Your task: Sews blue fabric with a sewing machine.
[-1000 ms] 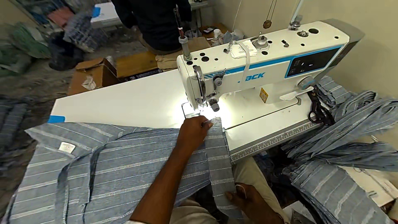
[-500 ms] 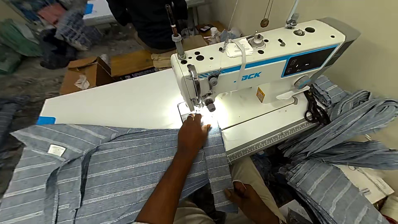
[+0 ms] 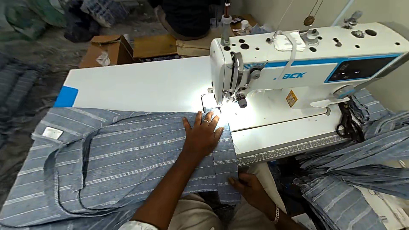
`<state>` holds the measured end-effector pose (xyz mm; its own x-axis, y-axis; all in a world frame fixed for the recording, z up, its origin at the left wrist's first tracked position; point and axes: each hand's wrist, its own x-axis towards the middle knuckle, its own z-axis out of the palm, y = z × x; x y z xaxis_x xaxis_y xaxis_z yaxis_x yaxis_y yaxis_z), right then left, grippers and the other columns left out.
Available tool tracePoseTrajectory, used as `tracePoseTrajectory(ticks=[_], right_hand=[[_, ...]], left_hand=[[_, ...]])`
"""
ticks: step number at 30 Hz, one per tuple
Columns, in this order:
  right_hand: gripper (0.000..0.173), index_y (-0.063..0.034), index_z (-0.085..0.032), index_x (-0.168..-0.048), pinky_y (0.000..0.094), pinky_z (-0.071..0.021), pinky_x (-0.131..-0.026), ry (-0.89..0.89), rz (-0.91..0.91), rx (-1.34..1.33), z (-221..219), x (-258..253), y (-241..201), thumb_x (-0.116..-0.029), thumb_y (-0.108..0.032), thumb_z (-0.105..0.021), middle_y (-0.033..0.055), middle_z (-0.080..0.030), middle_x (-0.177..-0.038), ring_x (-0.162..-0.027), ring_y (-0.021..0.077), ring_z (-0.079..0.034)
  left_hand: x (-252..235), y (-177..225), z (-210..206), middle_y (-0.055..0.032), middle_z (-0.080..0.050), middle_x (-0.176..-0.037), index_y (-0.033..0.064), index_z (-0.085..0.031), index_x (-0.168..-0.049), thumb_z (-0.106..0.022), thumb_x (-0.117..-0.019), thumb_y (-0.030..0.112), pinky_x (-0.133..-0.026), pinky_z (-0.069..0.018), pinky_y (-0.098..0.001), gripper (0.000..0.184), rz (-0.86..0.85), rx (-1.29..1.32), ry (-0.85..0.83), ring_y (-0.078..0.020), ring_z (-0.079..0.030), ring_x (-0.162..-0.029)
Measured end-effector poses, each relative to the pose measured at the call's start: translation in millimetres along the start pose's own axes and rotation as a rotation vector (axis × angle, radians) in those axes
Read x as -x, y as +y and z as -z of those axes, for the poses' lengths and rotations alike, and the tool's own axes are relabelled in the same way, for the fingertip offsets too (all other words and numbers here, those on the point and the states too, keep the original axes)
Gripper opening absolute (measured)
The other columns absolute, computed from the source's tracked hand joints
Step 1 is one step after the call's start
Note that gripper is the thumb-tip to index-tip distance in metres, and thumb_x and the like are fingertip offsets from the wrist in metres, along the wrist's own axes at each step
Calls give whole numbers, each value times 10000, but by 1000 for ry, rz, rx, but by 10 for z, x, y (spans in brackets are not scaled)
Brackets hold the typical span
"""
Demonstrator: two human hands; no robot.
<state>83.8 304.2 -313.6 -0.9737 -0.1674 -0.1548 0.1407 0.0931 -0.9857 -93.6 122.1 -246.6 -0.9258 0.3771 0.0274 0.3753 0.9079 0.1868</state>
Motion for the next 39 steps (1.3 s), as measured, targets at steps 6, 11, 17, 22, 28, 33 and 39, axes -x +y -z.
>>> tracePoseTrajectory(ticks=[6, 11, 17, 22, 28, 33, 39], right_hand=[[335, -47, -705, -844, 220, -498, -566, 39, -40, 67, 31, 141, -60, -1020, -327, -654, -6, -635, -681, -596, 47, -585], [438, -78, -681, -772, 242, -466, -500, 74, -167, 234, 87, 97, -257, -1005, -447, -644, -15, -576, -607, -522, 61, -542], [492, -121, -643, -725, 328, -514, -528, 24, -242, 615, 244, -301, -774, -1019, -512, -587, 1, -576, -602, -547, 115, -589], [513, -100, -630, -699, 385, -529, -506, -83, -268, 762, 339, -792, -1141, -1038, -482, -574, 41, -592, -595, -522, 165, -611], [540, -84, -617, -648, 394, -465, -454, -68, -275, 758, 350, -1284, -1359, -1034, -460, -591, 74, -579, -557, -470, 196, -571], [522, -104, -618, -671, 400, -503, -507, -36, -302, 797, 381, -1761, -1330, -1003, -507, -602, 51, -599, -586, -515, 173, -604], [538, -130, -501, -1334, 390, -560, -402, 113, -208, 413, 437, -1202, -1230, -937, -373, -772, 80, -625, -703, -461, 222, -615]], left_hand=[[-67, -2, 32, 58, -348, -1674, 326, -449, -1567, -207, -1074, 584, -1134, -52, -826, 607, -9, 11, -32, -351, -206, -1579], [-165, -38, 4, 41, -358, -1671, 293, -463, -1563, -214, -1082, 553, -1133, -37, -831, 600, -16, 29, -25, -355, -211, -1578], [-556, -181, 93, -8, -333, -1684, 247, -424, -1587, -241, -1093, 462, -1125, -11, -838, 569, 0, 28, -46, -383, -181, -1581], [-916, -331, 176, -44, -351, -1672, 232, -415, -1591, -271, -1094, 428, -1113, -18, -850, 553, 6, 39, -50, -399, -187, -1576], [-1332, -518, 220, -59, -344, -1675, 227, -373, -1611, -218, -1105, 462, -1105, -17, -860, 579, 38, 36, -29, -419, -178, -1574], [-1712, -883, 334, -117, -420, -1627, 184, -441, -1578, -304, -1101, 439, -1153, -38, -816, 557, 21, 251, -9, -411, -266, -1548], [-303, -2162, 1037, -226, -505, -1506, 34, -476, -1491, -485, -1078, 419, -1160, -405, -519, 564, 376, 574, 373, -312, -512, -1391]])
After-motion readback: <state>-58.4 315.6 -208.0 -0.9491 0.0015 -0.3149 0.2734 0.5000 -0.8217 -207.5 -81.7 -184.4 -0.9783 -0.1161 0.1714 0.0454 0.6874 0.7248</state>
